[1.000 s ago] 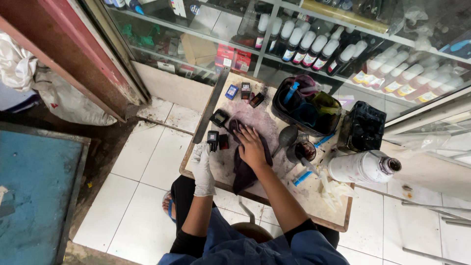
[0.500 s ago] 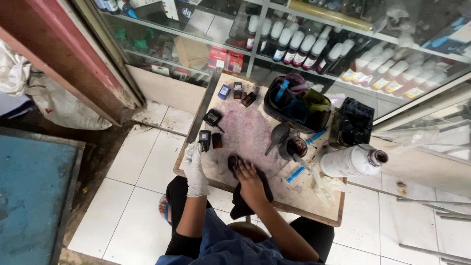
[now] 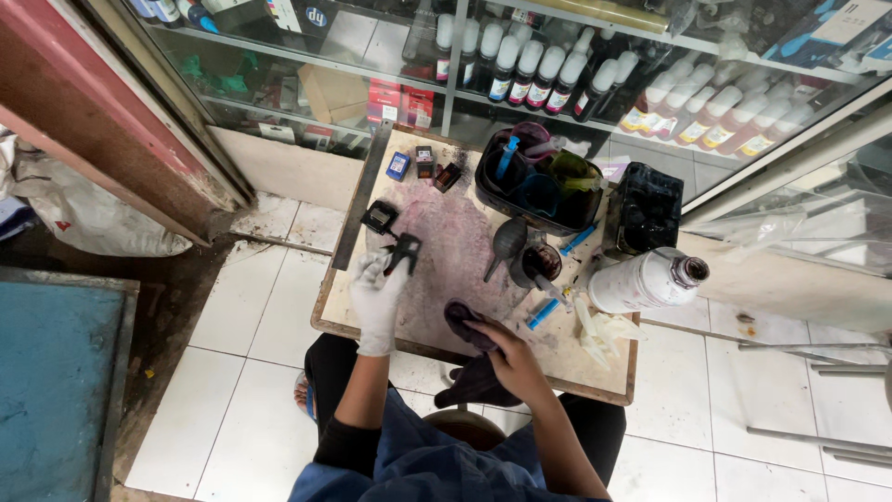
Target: The person refills several small ink cartridges using a syringe and a bottle of liquid. They pick up each cartridge, inject the liquid, and then place it back on the table. The person also wipes the table surface with a cloth during the process.
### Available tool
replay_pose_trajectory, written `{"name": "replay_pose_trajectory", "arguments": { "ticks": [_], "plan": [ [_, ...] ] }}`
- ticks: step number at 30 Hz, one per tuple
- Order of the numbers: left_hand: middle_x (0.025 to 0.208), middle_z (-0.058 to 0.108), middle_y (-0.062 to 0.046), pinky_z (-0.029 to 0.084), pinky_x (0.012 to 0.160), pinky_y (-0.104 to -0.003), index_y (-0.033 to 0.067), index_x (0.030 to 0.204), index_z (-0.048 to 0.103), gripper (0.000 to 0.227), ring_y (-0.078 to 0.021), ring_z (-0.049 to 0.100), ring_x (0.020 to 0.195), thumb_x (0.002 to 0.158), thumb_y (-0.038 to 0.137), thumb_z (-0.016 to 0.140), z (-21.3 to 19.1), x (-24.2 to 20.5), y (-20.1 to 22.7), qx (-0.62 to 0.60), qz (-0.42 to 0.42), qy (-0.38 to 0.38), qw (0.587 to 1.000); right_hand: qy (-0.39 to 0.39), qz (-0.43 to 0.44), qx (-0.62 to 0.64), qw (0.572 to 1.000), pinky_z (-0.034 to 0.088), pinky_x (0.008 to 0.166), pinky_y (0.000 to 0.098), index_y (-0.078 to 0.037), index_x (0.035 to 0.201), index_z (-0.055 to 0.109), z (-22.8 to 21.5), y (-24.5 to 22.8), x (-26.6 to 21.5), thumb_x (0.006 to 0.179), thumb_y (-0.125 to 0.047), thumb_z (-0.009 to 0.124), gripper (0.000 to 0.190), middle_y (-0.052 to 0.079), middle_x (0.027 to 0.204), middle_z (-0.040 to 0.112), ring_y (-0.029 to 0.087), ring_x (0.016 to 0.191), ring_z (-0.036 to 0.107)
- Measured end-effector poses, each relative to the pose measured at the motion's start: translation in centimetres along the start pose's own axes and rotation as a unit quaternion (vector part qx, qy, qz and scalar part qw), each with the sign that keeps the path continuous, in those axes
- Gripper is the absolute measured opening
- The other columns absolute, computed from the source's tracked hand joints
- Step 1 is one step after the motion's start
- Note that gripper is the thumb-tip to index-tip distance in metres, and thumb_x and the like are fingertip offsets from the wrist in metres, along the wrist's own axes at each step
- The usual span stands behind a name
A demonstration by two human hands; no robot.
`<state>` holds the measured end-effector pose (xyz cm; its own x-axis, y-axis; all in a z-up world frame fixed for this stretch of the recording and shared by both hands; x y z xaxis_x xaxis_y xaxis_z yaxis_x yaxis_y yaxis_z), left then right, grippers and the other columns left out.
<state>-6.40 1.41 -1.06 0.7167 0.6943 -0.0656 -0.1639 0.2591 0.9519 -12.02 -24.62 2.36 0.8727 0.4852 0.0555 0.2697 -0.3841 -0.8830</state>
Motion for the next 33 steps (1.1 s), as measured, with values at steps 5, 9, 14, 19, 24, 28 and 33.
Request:
{"name": "replay_pose_trajectory", "arguments": {
  "ticks": [5,9,14,19,24,28,33],
  "plan": [
    [0.093,0.061,0.006,0.046,0.101,-0.038,0.0141,0.083,0.078,0.045,-0.0152,0.059,0.104,0.067,0.056,0.083,4.3,3.1,1.0,0.521,0.402,-0.072,0.750,0.032,0.049,-0.037,0.998,0.042,0.109,0.0523,-0.023,0.141,0.063,1.6,-0.8,1.7,0.093,0.010,0.044,0.062,0.013,0.144,0.057,0.038,0.135,0.051],
    [0.091,0.060,0.002,0.048,0.095,-0.042,0.0130,0.077,0.071,0.040,-0.0199,0.060,0.097,0.060,0.047,0.083,7.8,5.7,0.5,0.562,0.440,-0.096,0.693,0.064,0.068,-0.048,0.994,0.043,0.109,0.0541,-0.023,0.142,0.061,3.3,1.9,2.6,0.093,0.009,0.044,0.061,0.017,0.145,0.055,0.041,0.134,0.050],
    [0.092,0.056,0.001,0.044,0.096,-0.042,0.0205,0.080,0.071,0.027,-0.0219,0.055,0.100,0.068,0.044,0.079,10.2,7.5,-0.5,0.665,0.395,-0.139,0.619,0.091,0.035,-0.060,0.993,0.037,0.111,0.0594,-0.019,0.145,0.057,4.2,2.3,2.0,0.092,0.010,0.044,0.062,0.023,0.146,0.050,0.048,0.137,0.042],
    [0.098,0.058,-0.004,0.040,0.100,-0.043,0.0131,0.089,0.072,0.045,-0.0231,0.053,0.104,0.064,0.048,0.083,10.4,7.6,-1.4,0.705,0.380,-0.135,0.584,0.117,0.031,-0.072,0.990,0.037,0.112,0.0580,-0.018,0.145,0.056,4.5,3.1,1.8,0.094,0.006,0.047,0.058,0.021,0.144,0.050,0.046,0.139,0.041],
    [0.101,0.058,-0.005,0.037,0.101,-0.046,0.0118,0.095,0.071,0.053,-0.0247,0.051,0.104,0.071,0.058,0.077,10.4,7.0,-1.0,0.736,0.356,-0.163,0.553,0.144,0.009,-0.072,0.987,0.042,0.109,0.0530,-0.021,0.143,0.058,4.3,3.5,1.9,0.096,-0.001,0.052,0.051,0.015,0.140,0.053,0.040,0.136,0.047],
    [0.116,0.057,-0.005,0.043,0.104,-0.047,0.0071,0.113,0.070,0.072,-0.0268,0.054,0.119,0.063,0.057,0.084,9.1,3.3,1.4,0.599,0.417,-0.151,0.667,0.183,-0.018,-0.106,0.977,0.046,0.106,0.0486,-0.021,0.141,0.058,4.0,4.2,2.2,0.097,-0.007,0.054,0.046,0.012,0.137,0.053,0.036,0.132,0.051],
    [0.105,0.062,-0.002,0.053,0.088,-0.039,0.0142,0.109,0.074,0.048,-0.0250,0.065,0.100,0.076,0.048,0.084,5.7,-4.5,2.5,0.438,0.437,-0.169,0.767,0.230,-0.038,-0.121,0.965,0.049,0.100,0.0536,-0.012,0.142,0.053,2.4,3.3,2.8,0.102,-0.012,0.054,0.040,0.017,0.138,0.047,0.041,0.127,0.053]
  ]
}}
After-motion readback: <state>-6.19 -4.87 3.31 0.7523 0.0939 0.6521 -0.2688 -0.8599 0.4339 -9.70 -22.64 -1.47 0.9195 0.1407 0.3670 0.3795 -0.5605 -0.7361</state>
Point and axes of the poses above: each hand's wrist, its own x-axis towards the middle knuckle, its own z-axis out of the palm, y = z × x, the point moved 2 cm from there along x, towards the middle knuckle
